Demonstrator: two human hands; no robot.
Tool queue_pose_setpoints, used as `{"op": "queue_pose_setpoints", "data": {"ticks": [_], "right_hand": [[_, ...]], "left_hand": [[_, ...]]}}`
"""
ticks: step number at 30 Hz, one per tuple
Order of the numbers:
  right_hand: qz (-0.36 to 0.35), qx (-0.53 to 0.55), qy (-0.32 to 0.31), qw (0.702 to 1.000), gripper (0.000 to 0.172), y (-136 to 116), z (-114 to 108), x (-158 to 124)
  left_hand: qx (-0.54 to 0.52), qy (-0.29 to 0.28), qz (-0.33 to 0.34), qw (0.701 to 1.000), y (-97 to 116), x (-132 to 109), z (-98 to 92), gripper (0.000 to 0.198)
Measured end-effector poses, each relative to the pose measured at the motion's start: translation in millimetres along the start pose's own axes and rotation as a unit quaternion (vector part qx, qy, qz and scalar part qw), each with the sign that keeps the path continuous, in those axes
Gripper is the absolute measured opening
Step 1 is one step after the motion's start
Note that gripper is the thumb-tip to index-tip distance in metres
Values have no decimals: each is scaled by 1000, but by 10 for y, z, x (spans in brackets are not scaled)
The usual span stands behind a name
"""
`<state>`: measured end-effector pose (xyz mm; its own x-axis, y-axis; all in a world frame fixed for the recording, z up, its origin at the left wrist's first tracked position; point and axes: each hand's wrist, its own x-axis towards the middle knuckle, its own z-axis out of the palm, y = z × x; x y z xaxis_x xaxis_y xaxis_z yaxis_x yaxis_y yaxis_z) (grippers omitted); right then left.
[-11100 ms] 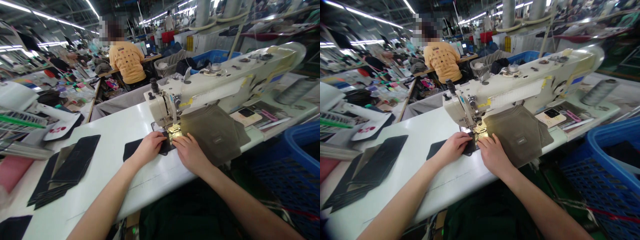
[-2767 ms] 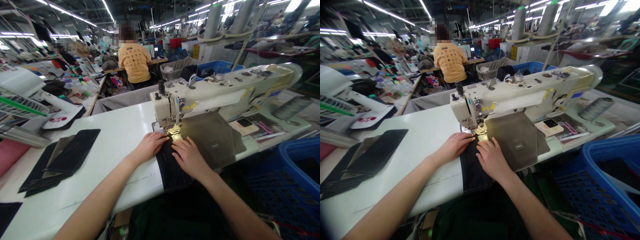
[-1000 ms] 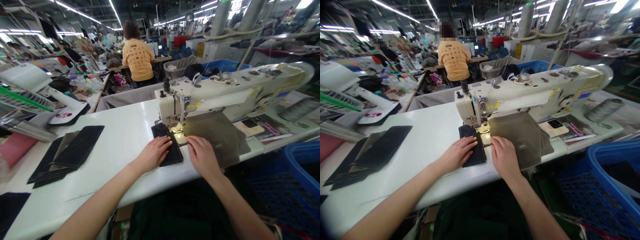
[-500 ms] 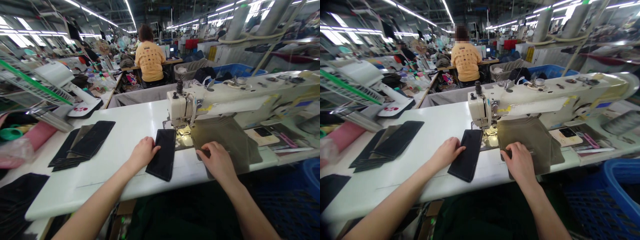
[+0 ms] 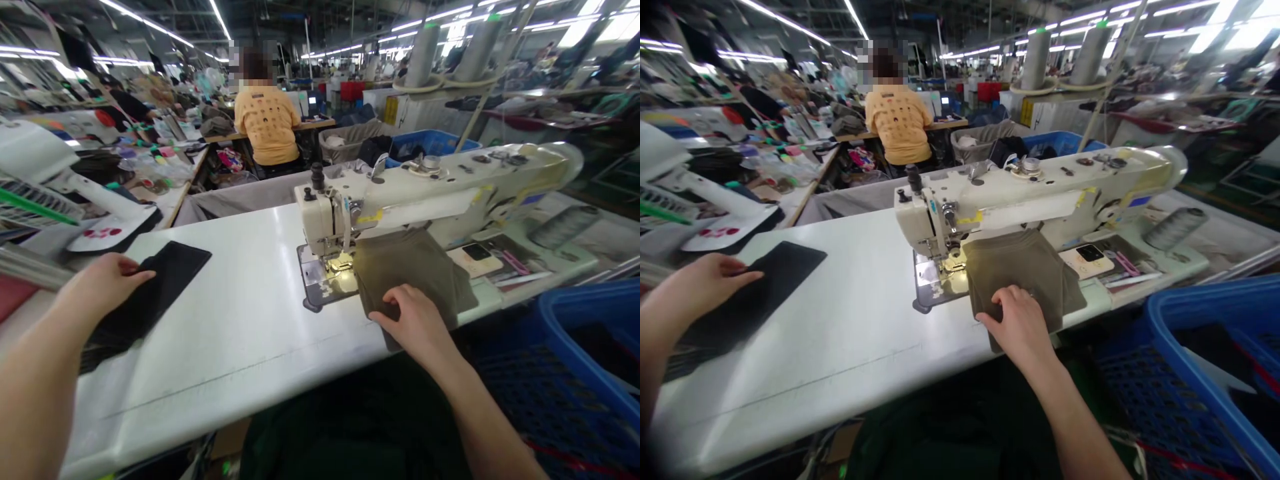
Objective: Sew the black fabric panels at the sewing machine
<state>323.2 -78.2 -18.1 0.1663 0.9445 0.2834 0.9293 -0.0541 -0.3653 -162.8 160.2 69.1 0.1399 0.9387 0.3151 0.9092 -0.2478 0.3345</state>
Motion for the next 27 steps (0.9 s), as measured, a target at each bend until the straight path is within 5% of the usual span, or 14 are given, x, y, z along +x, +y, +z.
{"op": "queue_pose_setpoints", "data": {"ticks": [3, 7, 10, 13, 21, 27], "right_hand": [[7, 28, -31, 999, 20, 8, -14, 34], [17, 98, -34, 994, 20, 48, -46, 74], [7, 156, -40, 987, 23, 107, -83, 64], [5, 181, -49, 982, 28, 161, -112, 46], [-32, 153, -8, 988, 31, 148, -170, 44], [-3, 159, 178, 971, 35, 194, -388, -84]], "left_hand": [[96, 67, -9, 993, 328, -110, 156, 40], [24, -11, 199, 980, 1277, -518, 556, 37], [-55, -84, 343, 934, 1912, -873, 838, 26], [-119, -129, 417, 892, 2377, -1155, 1046, 25], [-187, -142, 440, 867, 3164, -1218, 1604, 69], [-258, -166, 446, 841, 3446, -1045, 1703, 40]]}}
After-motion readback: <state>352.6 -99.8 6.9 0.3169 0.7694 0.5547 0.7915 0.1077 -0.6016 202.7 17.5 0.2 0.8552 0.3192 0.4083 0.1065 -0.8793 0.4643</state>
